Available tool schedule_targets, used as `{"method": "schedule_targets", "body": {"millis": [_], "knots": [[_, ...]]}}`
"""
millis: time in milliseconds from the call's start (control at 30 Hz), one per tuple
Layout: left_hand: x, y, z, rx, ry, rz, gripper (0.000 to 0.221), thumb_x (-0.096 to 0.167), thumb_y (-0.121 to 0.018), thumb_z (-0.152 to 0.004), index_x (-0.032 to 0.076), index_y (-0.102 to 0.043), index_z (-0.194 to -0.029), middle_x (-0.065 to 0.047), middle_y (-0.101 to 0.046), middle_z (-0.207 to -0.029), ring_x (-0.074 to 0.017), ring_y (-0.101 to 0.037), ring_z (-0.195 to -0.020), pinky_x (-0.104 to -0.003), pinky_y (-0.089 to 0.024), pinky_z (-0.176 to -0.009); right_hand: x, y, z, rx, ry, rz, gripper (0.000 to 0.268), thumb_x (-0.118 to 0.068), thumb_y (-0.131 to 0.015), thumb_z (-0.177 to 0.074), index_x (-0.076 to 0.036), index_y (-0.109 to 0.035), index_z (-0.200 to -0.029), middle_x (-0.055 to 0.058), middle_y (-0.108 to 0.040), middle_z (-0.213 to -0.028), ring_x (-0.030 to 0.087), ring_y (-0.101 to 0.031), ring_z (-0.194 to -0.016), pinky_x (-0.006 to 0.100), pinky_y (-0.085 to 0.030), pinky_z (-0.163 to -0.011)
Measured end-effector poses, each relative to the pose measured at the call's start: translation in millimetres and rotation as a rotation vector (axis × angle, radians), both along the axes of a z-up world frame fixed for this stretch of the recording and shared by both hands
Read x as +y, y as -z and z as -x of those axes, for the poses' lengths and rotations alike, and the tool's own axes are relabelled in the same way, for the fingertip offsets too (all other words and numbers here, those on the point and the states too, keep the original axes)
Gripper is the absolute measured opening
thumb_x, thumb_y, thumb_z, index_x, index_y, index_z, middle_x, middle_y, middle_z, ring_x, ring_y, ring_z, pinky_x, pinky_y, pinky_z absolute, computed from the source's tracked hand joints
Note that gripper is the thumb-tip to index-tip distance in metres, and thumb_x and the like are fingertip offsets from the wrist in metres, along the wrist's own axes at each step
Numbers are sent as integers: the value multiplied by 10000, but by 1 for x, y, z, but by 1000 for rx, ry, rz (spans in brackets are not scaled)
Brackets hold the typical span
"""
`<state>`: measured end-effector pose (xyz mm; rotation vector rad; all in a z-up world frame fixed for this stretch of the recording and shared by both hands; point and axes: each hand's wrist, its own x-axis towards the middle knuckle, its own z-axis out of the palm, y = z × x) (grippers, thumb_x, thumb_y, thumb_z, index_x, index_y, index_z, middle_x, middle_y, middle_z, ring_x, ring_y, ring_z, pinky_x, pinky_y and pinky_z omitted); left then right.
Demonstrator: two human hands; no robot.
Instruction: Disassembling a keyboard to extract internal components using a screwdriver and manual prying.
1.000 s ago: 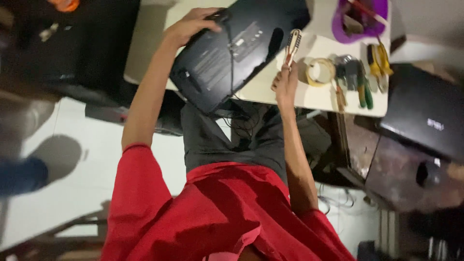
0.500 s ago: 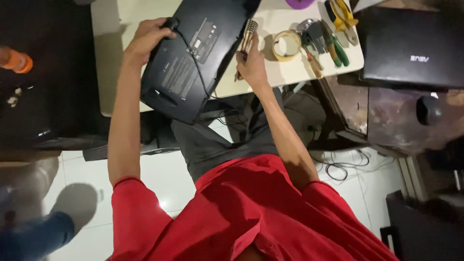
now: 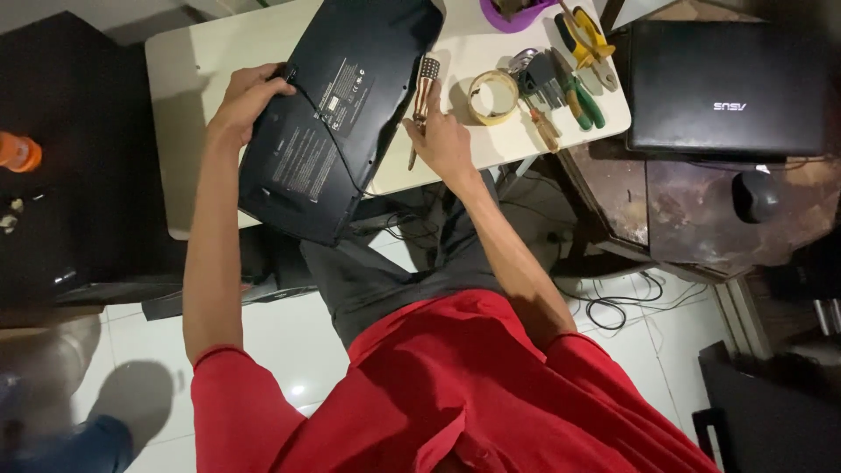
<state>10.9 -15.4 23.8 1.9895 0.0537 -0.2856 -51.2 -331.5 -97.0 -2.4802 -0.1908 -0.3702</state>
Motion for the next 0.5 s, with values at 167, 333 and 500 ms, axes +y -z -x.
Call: {"method": "schedule_targets", "body": {"millis": [167, 333, 500], "knots": [[-6, -9, 4, 6, 20, -55, 526, 147, -672, -871, 66, -637, -1389, -97, -725, -1171, -160, -695, -955, -243, -555, -853, -29, -50, 35, -12, -70, -187, 474, -133, -688, -971, 0, -501, -1385, 123, -779, -919, 211, -718, -645, 322, -610, -639], [2, -1, 5, 14, 53, -9, 502, 164, -677, -876, 56, -653, -1365, -47, -716, -1145, -111, -660, -972, -207, -514, -889, -90, -63, 62, -284, 198, -48, 234, -15, -750, -862, -76, -731, -1087, 77, -699, -1092, 246, -661, -1001, 364, -562, -836], [11, 18, -1, 61, 34, 55, 436, 175, -649, -885, 103, -693, -1313, -41, -714, -1122, -117, -647, -980, -224, -506, -888, -135, -39, 65, -270, 357, 259, 281, -161, -763, -881, -90, -723, -1150, 116, -612, -1084, 311, -562, -993, 424, -447, -810]]}}
